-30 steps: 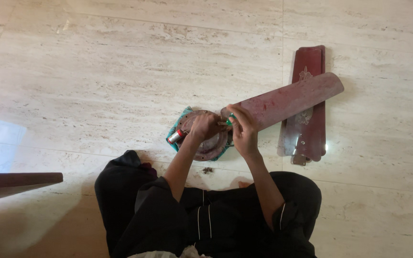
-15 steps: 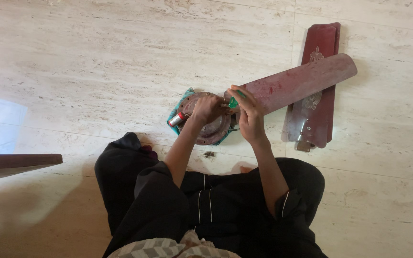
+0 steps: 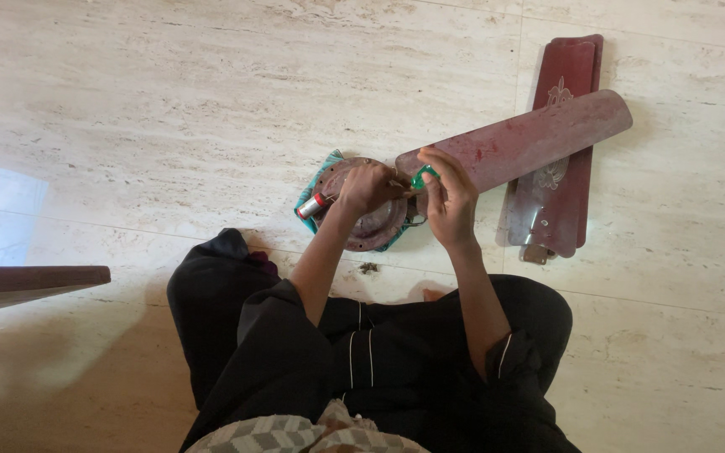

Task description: The person sits on the floor and uses a screwdriver to remove screws from the fan blades, detaching them from the motor housing. The person handles the fan blades and motor housing while working.

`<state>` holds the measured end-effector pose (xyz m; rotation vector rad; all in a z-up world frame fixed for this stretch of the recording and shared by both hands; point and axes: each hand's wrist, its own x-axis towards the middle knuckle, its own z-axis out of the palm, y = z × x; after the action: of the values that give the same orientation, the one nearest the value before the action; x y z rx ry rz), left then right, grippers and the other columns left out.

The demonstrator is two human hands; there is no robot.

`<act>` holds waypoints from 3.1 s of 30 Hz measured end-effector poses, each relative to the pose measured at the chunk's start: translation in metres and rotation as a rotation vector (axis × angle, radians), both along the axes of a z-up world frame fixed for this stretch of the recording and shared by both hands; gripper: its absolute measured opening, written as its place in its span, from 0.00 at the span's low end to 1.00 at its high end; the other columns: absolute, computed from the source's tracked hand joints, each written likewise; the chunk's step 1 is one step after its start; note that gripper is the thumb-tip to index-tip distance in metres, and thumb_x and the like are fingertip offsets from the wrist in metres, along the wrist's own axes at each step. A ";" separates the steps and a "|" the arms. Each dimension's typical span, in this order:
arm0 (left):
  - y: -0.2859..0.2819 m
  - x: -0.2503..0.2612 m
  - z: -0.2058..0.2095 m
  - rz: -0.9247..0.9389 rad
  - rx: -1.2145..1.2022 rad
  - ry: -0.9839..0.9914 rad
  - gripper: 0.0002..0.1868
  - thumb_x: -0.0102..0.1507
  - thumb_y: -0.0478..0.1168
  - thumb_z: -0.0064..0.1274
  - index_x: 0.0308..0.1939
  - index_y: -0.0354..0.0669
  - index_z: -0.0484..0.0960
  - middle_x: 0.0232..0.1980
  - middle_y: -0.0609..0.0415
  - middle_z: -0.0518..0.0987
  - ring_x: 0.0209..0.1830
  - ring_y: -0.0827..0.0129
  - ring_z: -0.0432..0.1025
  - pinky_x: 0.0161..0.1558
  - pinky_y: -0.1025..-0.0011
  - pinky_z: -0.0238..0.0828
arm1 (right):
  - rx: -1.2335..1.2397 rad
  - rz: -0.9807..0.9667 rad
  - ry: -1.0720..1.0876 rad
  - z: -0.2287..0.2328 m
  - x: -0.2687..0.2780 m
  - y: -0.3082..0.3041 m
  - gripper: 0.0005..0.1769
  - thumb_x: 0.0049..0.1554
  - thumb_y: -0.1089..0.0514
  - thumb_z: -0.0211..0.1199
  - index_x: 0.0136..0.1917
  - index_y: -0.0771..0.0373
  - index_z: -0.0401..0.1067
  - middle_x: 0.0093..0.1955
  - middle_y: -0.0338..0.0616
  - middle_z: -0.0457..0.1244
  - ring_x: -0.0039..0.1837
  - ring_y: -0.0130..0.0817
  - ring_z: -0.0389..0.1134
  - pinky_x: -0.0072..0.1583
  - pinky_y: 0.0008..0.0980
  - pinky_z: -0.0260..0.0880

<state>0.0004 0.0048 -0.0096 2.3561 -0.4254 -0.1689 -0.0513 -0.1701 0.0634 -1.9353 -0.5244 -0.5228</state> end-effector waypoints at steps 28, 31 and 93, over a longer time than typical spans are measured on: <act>-0.030 0.002 -0.056 -0.130 0.835 -0.241 0.11 0.63 0.51 0.56 0.45 0.53 0.82 0.44 0.60 0.83 0.50 0.68 0.77 0.46 0.66 0.71 | 0.171 0.392 0.166 -0.018 0.006 -0.005 0.09 0.53 0.70 0.48 0.46 0.61 0.65 0.59 0.45 0.58 0.68 0.41 0.66 0.70 0.43 0.68; -0.030 0.006 -0.060 -0.095 0.736 -0.246 0.08 0.64 0.49 0.56 0.42 0.53 0.82 0.43 0.60 0.84 0.48 0.68 0.79 0.44 0.66 0.72 | 0.018 0.245 0.049 -0.015 0.005 0.000 0.07 0.55 0.63 0.66 0.43 0.63 0.69 0.54 0.48 0.49 0.60 0.43 0.57 0.63 0.45 0.63; -0.040 0.018 -0.062 -0.164 0.781 -0.183 0.07 0.66 0.38 0.52 0.41 0.56 0.85 0.43 0.58 0.85 0.44 0.65 0.82 0.39 0.68 0.78 | -0.028 0.063 -0.002 0.016 -0.005 -0.029 0.14 0.72 0.62 0.50 0.68 0.66 0.70 0.66 0.48 0.63 0.68 0.40 0.68 0.68 0.37 0.71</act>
<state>0.0187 -0.0352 -0.0718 3.1159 -0.7444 -0.2258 -0.0562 -0.1989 0.0798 -1.9379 -0.5953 -0.4797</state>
